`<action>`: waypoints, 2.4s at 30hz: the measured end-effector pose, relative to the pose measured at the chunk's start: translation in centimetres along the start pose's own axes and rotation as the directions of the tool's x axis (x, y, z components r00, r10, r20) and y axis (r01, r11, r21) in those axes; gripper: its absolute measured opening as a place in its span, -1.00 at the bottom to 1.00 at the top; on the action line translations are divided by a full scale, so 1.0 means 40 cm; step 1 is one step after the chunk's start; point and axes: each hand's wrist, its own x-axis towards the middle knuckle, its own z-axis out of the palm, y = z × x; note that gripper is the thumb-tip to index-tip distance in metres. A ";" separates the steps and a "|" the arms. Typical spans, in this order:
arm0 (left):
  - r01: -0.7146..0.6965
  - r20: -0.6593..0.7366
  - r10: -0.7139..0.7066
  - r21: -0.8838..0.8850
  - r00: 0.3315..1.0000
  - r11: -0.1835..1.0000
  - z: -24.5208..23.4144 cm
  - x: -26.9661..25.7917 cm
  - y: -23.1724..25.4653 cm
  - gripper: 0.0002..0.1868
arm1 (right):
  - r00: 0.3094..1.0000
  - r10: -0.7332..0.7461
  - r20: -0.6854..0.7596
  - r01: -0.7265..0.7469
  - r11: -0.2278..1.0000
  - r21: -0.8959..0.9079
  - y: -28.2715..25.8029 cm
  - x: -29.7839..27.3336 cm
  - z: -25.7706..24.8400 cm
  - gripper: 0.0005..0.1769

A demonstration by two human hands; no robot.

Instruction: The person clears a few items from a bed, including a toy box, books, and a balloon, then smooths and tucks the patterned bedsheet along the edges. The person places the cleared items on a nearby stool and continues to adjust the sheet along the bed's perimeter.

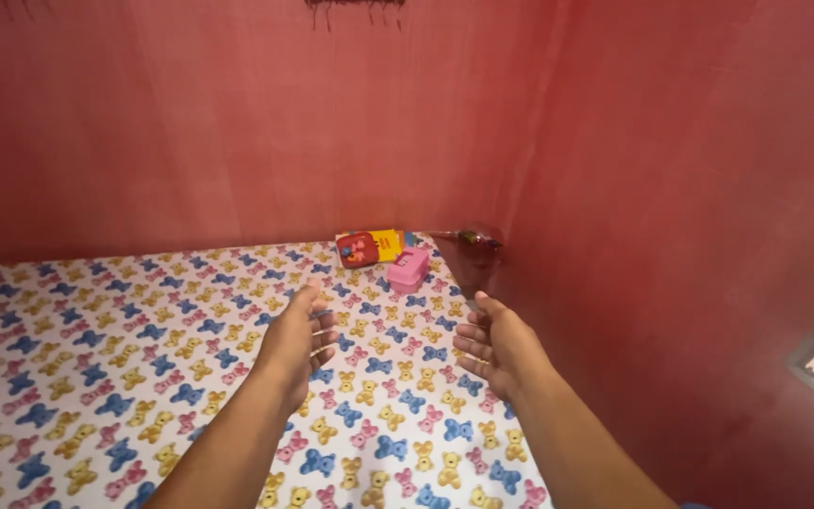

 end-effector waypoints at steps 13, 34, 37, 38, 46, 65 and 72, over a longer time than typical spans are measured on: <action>-0.006 0.025 0.006 -0.012 1.000 1.000 0.092 0.075 -0.033 -0.47 | 1.000 -0.013 0.027 0.013 0.999 -0.032 -0.074 0.043 -0.064 -0.48; 0.056 0.232 -0.044 -0.048 0.972 0.997 0.365 0.142 -0.083 -0.48 | 0.978 -0.117 -0.171 0.113 0.993 -0.035 -0.204 0.036 -0.253 -0.62; 0.051 0.200 -0.054 0.023 0.978 0.998 0.382 0.112 -0.078 -0.46 | 0.978 -0.124 -0.166 0.116 0.992 -0.058 -0.219 0.042 -0.256 -0.61; 0.047 0.203 -0.051 0.022 0.978 0.999 0.383 0.110 -0.079 -0.47 | 0.980 -0.128 -0.156 0.119 0.991 -0.061 -0.223 0.050 -0.255 -0.60; 0.017 0.096 -0.016 -0.011 0.995 1.000 0.368 0.131 -0.079 -0.39 | 0.995 -0.104 -0.009 0.103 0.992 -0.077 -0.236 0.144 -0.222 -0.58; 0.048 0.108 -0.050 0.026 0.993 0.999 0.397 0.159 -0.189 -0.45 | 0.998 -0.056 -0.029 0.053 0.996 -0.075 -0.161 0.174 -0.279 -0.58; 0.008 0.225 0.004 -0.054 0.974 0.998 0.484 0.144 -0.166 -0.55 | 0.995 -0.094 -0.043 0.091 0.993 -0.070 -0.187 0.158 -0.309 -0.57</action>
